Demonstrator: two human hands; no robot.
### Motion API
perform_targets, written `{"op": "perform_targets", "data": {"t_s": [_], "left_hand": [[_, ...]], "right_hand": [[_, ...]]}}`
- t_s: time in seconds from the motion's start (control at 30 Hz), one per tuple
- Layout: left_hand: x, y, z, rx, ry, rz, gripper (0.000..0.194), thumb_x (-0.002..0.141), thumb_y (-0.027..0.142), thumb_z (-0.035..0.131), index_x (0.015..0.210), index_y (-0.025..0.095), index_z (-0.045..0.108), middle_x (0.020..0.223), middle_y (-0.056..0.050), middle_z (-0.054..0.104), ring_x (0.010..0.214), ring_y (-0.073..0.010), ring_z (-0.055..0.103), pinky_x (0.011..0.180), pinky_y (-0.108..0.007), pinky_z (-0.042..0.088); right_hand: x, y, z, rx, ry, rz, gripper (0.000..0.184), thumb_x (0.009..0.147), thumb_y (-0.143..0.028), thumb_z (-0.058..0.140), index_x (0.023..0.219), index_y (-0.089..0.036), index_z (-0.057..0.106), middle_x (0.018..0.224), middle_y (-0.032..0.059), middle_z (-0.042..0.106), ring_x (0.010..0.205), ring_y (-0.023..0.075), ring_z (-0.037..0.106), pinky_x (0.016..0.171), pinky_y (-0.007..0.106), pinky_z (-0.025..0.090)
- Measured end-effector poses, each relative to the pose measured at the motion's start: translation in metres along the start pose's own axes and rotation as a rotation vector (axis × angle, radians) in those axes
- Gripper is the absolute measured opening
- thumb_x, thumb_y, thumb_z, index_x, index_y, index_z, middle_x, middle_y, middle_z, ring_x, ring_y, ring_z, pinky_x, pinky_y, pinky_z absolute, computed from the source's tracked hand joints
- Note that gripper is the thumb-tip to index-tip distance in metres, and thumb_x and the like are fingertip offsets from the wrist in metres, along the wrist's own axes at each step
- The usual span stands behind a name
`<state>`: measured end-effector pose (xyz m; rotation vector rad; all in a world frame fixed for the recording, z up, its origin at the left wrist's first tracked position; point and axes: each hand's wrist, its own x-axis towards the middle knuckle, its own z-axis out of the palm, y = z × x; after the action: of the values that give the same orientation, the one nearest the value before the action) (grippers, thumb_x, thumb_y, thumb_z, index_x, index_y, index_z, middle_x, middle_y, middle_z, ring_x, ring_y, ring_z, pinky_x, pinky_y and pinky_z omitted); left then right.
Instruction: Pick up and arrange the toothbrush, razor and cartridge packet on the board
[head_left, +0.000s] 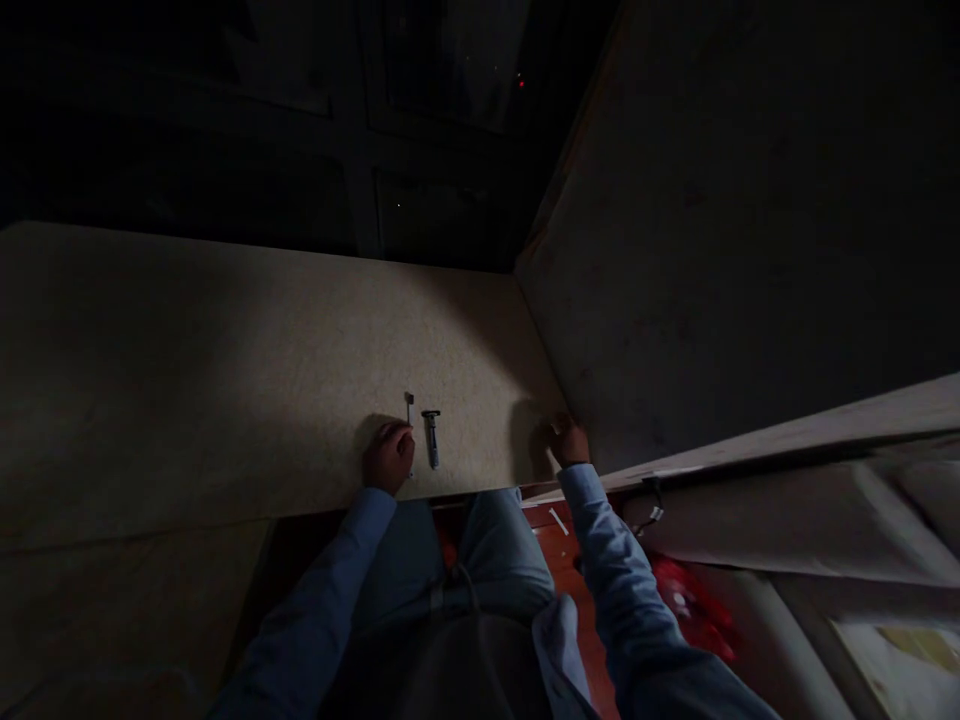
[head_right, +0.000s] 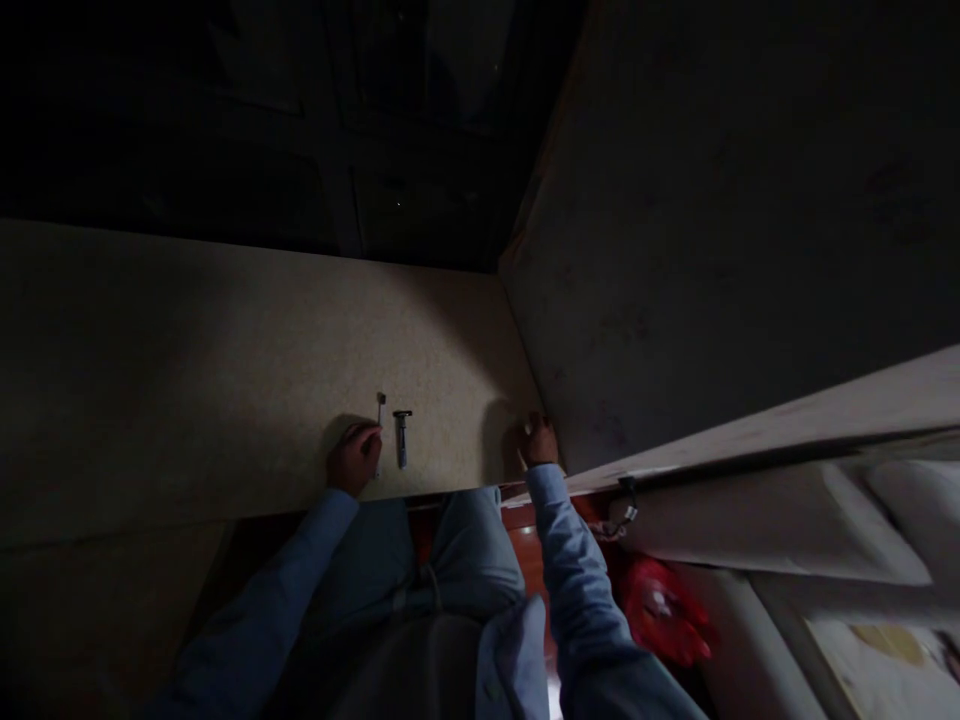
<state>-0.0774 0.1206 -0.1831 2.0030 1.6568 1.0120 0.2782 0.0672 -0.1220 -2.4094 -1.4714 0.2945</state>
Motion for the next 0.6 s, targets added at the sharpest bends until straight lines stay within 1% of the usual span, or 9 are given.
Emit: {"op": "perform_targets", "data": {"t_s": [0.1, 0.17, 0.23, 0.33, 0.47, 0.6], "left_hand": [[0.001, -0.004, 0.001, -0.012, -0.003, 0.015, 0.025, 0.087, 0.026, 0.05, 0.093, 0.022, 0.074, 0.102, -0.009, 0.073, 0.096, -0.0238, 0.068, 0.086, -0.034, 0.056], [0.001, -0.005, 0.001, -0.019, -0.008, 0.02, 0.026, 0.088, 0.026, 0.05, 0.093, 0.022, 0.074, 0.101, -0.009, 0.073, 0.096, -0.0237, 0.069, 0.086, -0.034, 0.055], [0.0, -0.005, 0.0, -0.018, -0.005, 0.019, 0.026, 0.087, 0.026, 0.049, 0.094, 0.021, 0.074, 0.102, -0.009, 0.073, 0.096, -0.0239, 0.069, 0.086, -0.034, 0.055], [0.001, -0.006, 0.0, -0.015, -0.002, 0.024, 0.026, 0.087, 0.025, 0.05, 0.093, 0.021, 0.074, 0.1, -0.009, 0.074, 0.095, -0.0238, 0.069, 0.087, -0.034, 0.056], [0.001, -0.008, 0.0, -0.012, 0.008, 0.031, 0.025, 0.086, 0.025, 0.05, 0.093, 0.022, 0.074, 0.097, -0.008, 0.074, 0.093, -0.0236, 0.069, 0.087, -0.034, 0.056], [0.0, -0.01, 0.001, -0.008, 0.024, 0.028, 0.026, 0.085, 0.027, 0.051, 0.093, 0.02, 0.074, 0.1, -0.009, 0.074, 0.093, -0.0254, 0.069, 0.085, -0.037, 0.056]], "right_hand": [[-0.002, 0.024, -0.012, -0.104, -0.032, 0.055, 0.022, 0.085, -0.022, 0.06, 0.097, -0.013, 0.077, 0.09, 0.0182, 0.077, 0.086, 0.0257, 0.073, 0.071, 0.029, 0.049], [-0.004, 0.031, -0.012, -0.153, -0.065, 0.074, 0.02, 0.084, -0.019, 0.061, 0.092, -0.015, 0.078, 0.081, 0.0174, 0.077, 0.082, 0.0258, 0.074, 0.068, 0.029, 0.049], [-0.005, 0.035, -0.009, -0.19, -0.093, 0.083, 0.02, 0.084, -0.017, 0.06, 0.091, -0.014, 0.079, 0.078, 0.0183, 0.077, 0.08, 0.0263, 0.075, 0.066, 0.029, 0.05], [-0.003, 0.035, -0.003, -0.23, -0.131, 0.083, 0.023, 0.086, -0.016, 0.06, 0.097, -0.013, 0.079, 0.081, 0.0201, 0.078, 0.082, 0.0265, 0.076, 0.067, 0.028, 0.05], [0.004, 0.034, -0.002, -0.267, -0.185, 0.058, 0.026, 0.09, -0.013, 0.056, 0.103, -0.01, 0.078, 0.096, 0.0222, 0.078, 0.093, 0.0258, 0.076, 0.072, 0.026, 0.051], [0.009, 0.034, -0.009, -0.291, -0.236, 0.0, 0.031, 0.093, -0.011, 0.052, 0.115, -0.012, 0.074, 0.108, 0.0179, 0.078, 0.101, 0.0233, 0.075, 0.076, 0.025, 0.051]]}}
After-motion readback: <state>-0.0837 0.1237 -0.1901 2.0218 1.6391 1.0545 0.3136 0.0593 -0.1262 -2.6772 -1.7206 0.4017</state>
